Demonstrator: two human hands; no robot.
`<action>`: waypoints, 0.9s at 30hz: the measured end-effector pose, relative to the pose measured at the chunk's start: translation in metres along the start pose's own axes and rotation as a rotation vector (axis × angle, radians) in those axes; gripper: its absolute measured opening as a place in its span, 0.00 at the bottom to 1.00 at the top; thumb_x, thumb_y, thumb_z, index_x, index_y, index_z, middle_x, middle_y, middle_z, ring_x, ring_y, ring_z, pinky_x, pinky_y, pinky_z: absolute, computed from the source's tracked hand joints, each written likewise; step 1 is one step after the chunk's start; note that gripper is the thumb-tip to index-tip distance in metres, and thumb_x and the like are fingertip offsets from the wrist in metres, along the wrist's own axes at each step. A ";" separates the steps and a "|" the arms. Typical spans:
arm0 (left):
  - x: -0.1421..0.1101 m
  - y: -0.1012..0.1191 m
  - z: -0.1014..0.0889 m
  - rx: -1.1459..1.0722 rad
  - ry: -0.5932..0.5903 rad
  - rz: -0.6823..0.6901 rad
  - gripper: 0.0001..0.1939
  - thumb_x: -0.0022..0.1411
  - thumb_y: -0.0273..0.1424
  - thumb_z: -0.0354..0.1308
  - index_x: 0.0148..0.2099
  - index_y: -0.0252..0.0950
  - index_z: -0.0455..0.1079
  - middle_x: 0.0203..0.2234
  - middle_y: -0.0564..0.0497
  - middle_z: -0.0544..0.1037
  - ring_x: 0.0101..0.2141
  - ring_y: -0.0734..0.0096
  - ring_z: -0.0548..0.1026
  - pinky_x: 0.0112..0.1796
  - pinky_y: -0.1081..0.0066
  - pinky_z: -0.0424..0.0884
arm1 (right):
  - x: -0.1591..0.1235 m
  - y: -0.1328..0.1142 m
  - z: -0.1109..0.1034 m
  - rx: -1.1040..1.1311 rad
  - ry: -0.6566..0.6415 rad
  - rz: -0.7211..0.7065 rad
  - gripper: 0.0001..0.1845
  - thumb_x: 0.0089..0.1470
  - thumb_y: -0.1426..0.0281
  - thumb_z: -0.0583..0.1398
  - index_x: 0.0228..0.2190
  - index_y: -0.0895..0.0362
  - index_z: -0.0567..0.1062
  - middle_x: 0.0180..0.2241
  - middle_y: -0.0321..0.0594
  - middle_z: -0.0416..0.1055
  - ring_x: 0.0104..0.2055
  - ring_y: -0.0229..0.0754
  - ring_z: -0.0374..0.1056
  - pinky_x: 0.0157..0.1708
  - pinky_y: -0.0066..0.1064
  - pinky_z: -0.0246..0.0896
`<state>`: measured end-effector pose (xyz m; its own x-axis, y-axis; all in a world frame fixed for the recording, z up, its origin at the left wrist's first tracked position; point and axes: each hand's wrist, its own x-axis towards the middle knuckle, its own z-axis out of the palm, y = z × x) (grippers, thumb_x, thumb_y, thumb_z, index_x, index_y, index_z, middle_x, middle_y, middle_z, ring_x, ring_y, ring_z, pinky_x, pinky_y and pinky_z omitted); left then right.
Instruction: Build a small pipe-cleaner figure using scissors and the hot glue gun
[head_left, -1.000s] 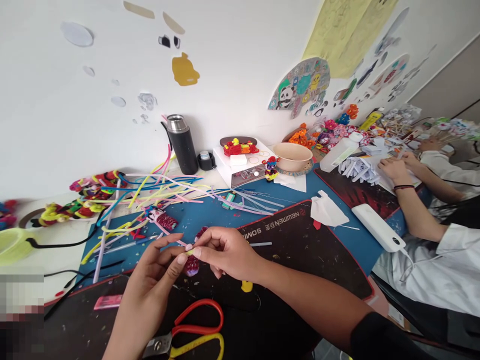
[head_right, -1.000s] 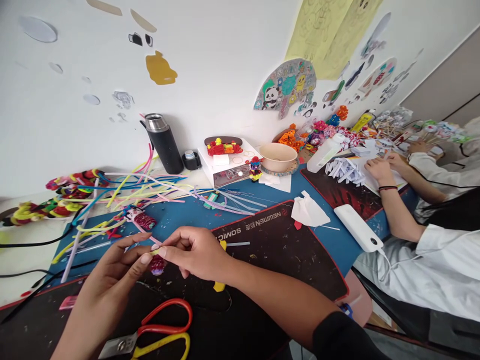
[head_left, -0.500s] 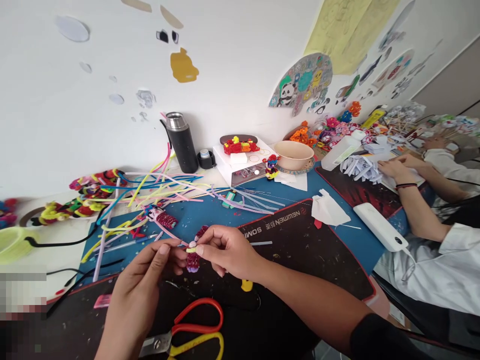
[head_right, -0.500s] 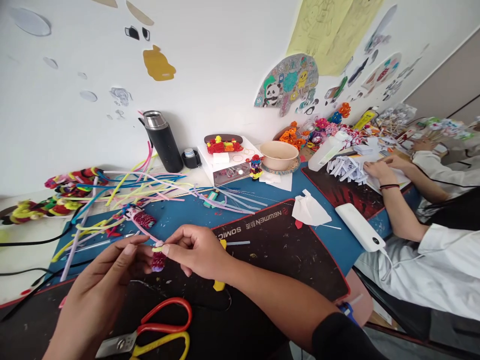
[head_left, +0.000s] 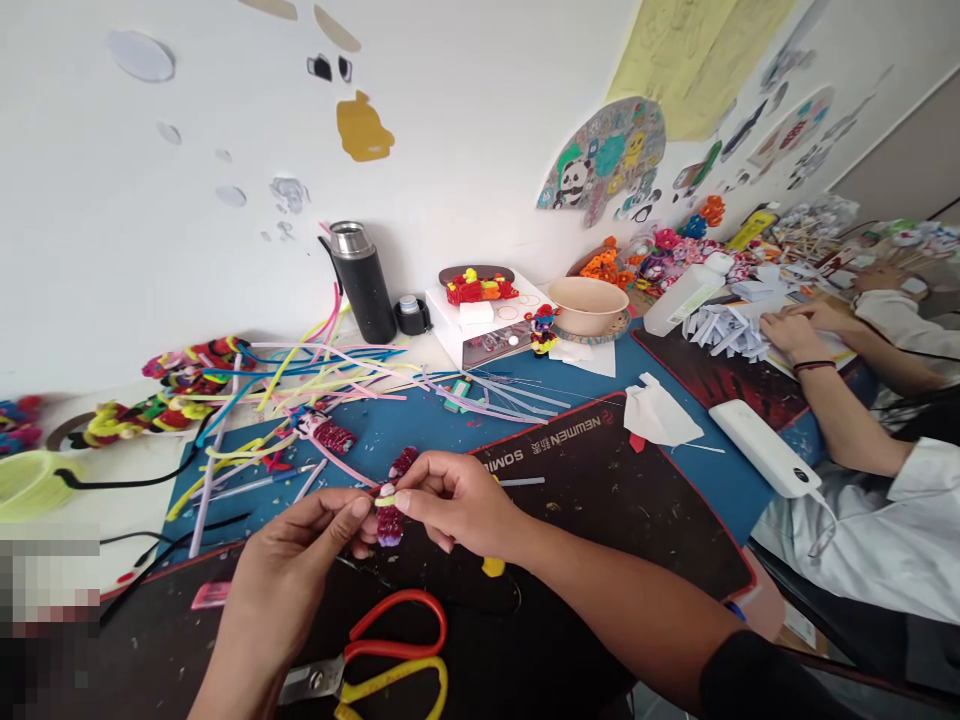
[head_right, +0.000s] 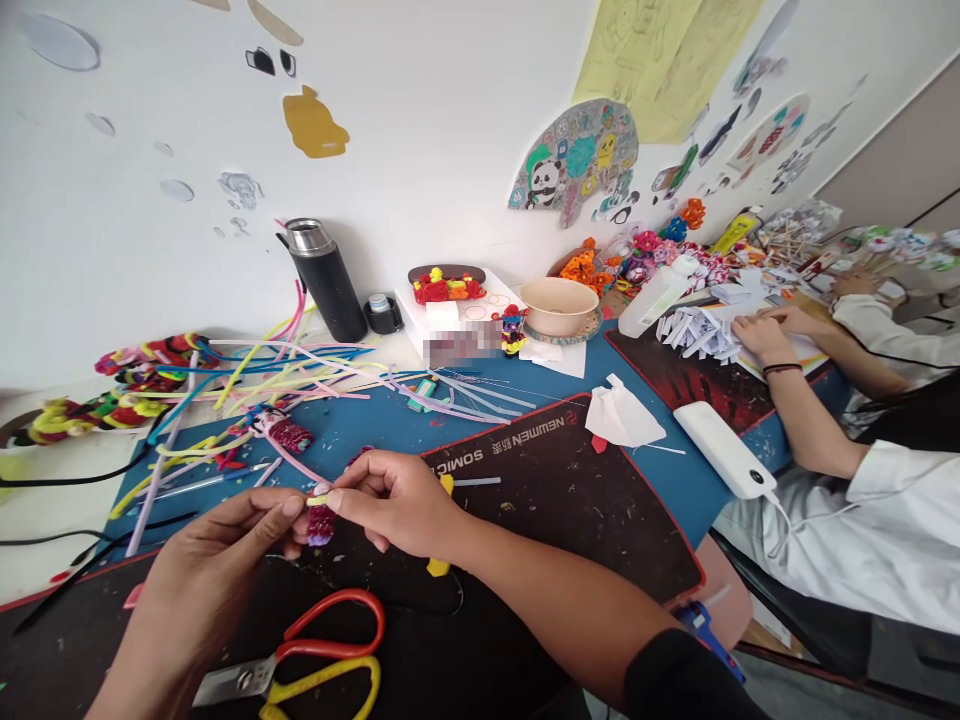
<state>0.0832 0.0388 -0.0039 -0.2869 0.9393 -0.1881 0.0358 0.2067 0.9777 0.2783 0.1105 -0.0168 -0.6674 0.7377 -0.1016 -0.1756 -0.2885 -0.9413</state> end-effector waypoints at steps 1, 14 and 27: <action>0.000 -0.002 -0.001 0.013 0.006 0.008 0.22 0.54 0.54 0.76 0.33 0.39 0.83 0.24 0.51 0.83 0.26 0.65 0.79 0.29 0.70 0.79 | 0.000 0.000 0.000 0.002 0.001 -0.001 0.17 0.60 0.57 0.71 0.37 0.56 0.76 0.19 0.23 0.67 0.14 0.31 0.59 0.15 0.24 0.51; -0.011 -0.005 -0.011 0.373 0.057 0.355 0.15 0.65 0.50 0.69 0.42 0.46 0.85 0.35 0.52 0.89 0.36 0.61 0.86 0.41 0.70 0.81 | -0.005 -0.008 0.004 -0.023 -0.003 0.005 0.22 0.58 0.52 0.72 0.36 0.56 0.75 0.18 0.22 0.65 0.14 0.31 0.59 0.14 0.24 0.50; -0.014 0.006 -0.017 0.538 -0.035 0.608 0.07 0.69 0.42 0.66 0.43 0.49 0.85 0.36 0.51 0.89 0.35 0.59 0.86 0.43 0.67 0.80 | -0.012 -0.011 0.004 -0.057 -0.024 0.031 0.20 0.59 0.53 0.72 0.35 0.55 0.74 0.17 0.22 0.64 0.14 0.31 0.59 0.16 0.24 0.51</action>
<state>0.0717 0.0220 0.0061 -0.0392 0.9360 0.3498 0.6334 -0.2474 0.7332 0.2851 0.1026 -0.0038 -0.6888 0.7144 -0.1236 -0.1138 -0.2749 -0.9547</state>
